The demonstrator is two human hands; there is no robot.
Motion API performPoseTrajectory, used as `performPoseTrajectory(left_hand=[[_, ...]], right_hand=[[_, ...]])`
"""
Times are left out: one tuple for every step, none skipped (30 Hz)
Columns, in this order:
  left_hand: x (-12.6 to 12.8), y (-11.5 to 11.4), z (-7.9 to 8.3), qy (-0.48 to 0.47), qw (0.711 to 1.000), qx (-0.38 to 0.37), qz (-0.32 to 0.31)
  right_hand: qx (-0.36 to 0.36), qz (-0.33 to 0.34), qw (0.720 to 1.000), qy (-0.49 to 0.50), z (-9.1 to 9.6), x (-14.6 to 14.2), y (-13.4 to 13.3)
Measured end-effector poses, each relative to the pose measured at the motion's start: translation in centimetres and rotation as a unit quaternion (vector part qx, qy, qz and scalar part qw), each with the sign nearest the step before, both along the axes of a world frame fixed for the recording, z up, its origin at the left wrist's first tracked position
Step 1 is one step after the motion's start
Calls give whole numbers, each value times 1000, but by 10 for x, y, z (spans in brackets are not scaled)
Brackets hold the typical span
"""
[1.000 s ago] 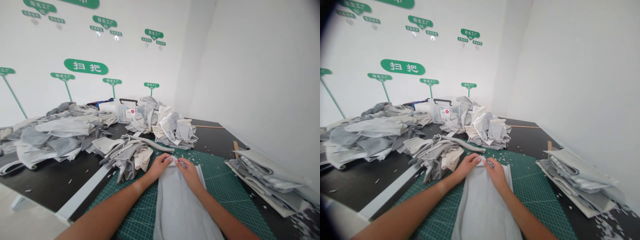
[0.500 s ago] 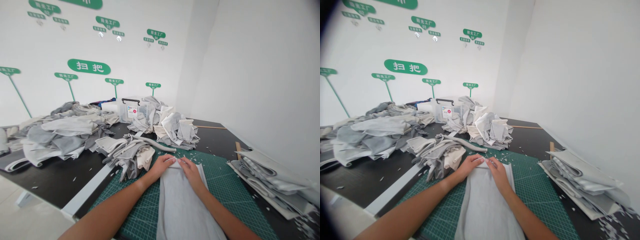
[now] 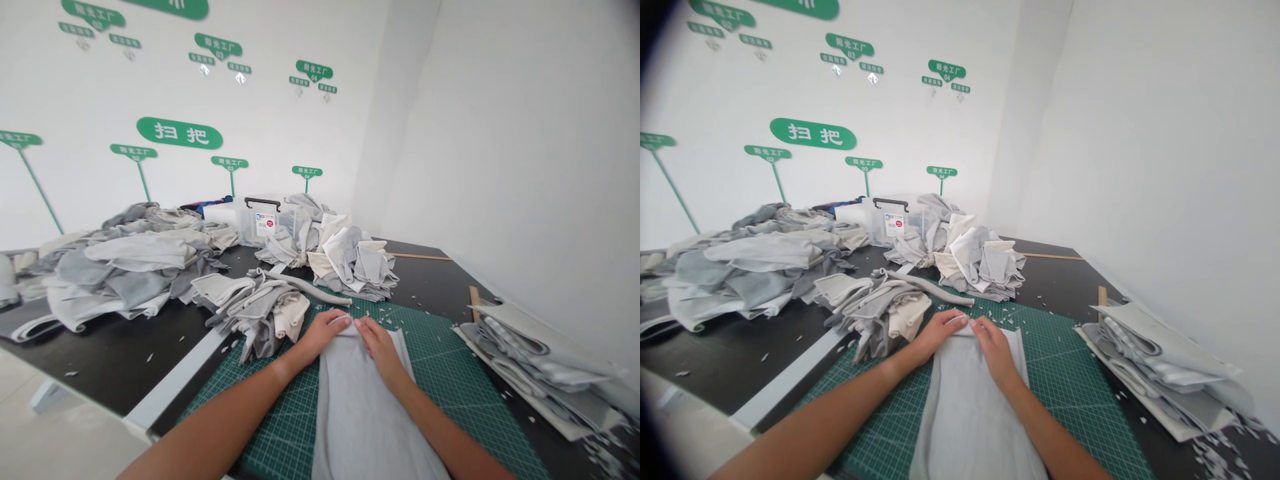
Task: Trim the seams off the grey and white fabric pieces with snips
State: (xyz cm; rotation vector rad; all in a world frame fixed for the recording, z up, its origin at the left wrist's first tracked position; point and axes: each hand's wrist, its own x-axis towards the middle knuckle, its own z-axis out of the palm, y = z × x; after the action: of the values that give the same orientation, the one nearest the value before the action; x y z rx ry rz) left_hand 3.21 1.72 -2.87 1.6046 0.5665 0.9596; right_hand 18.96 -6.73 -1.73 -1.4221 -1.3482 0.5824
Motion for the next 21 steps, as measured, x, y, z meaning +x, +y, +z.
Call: performPoseTrajectory(left_hand=[[0,0,0,-2,1000,2,-1],[0,-1,0,-3,1000,5,-2],[-1,-1,0,-3,1000,7,-1],[-1,-1,0,-2,1000,10,-1],[-1,-1,0,-2,1000,12,-1],[-2,-2,0,-3,1000,12,-2],[-2,-2,0,-5,1000,11,-5],[-2,-2,-1,-9,1000,10,-8],[-2,-1,-1,-13,1000,9,-11],[-2,-1,-2,-16,1000,9,-13],[-2,0,-2,-18,1000,10,-14],[-2,0,-3,-19,1000,11,-15],[-2,1,-3,-19,1000,13,-15],[-1,2,-4,-19,1000,14,-15],[-1,2,-5,-20,1000,15,-16],[-1,3,-6,-20,1000,15,-17],[-1,3,-7,-21,999,16,-18],[-1,3,-7,-21,999,17,-19],[0,3,-7,-22,999,18,-19],[0,3,-8,-22,999,19,-19],[0,2,-8,-23,999,21,-18]], right_hand=[[2,2,1000,-2,0,0,0],[4,4,1000,-5,0,0,0],[7,4,1000,-8,0,-1,-1],[11,4,1000,-11,0,-1,0],[15,4,1000,-15,0,0,0],[19,3,1000,-20,-1,0,0],[22,2,999,-26,-2,0,0],[25,1,999,-34,-2,0,1],[27,-1,999,-43,-3,1,1],[27,-3,998,-52,-4,1,1],[26,-4,998,-61,-5,1,1],[24,-5,997,-70,-6,2,1],[23,-6,997,-78,-7,2,1],[21,-8,996,-86,-8,3,1],[20,-9,995,-93,-9,3,1],[18,-9,995,-99,-10,3,0],[18,-10,994,-104,-10,3,0],[17,-10,994,-108,-11,3,-1],[17,-10,994,-111,-11,3,-1],[18,-11,993,-114,-11,3,-2],[19,-11,993,-116,-10,2,-3]])
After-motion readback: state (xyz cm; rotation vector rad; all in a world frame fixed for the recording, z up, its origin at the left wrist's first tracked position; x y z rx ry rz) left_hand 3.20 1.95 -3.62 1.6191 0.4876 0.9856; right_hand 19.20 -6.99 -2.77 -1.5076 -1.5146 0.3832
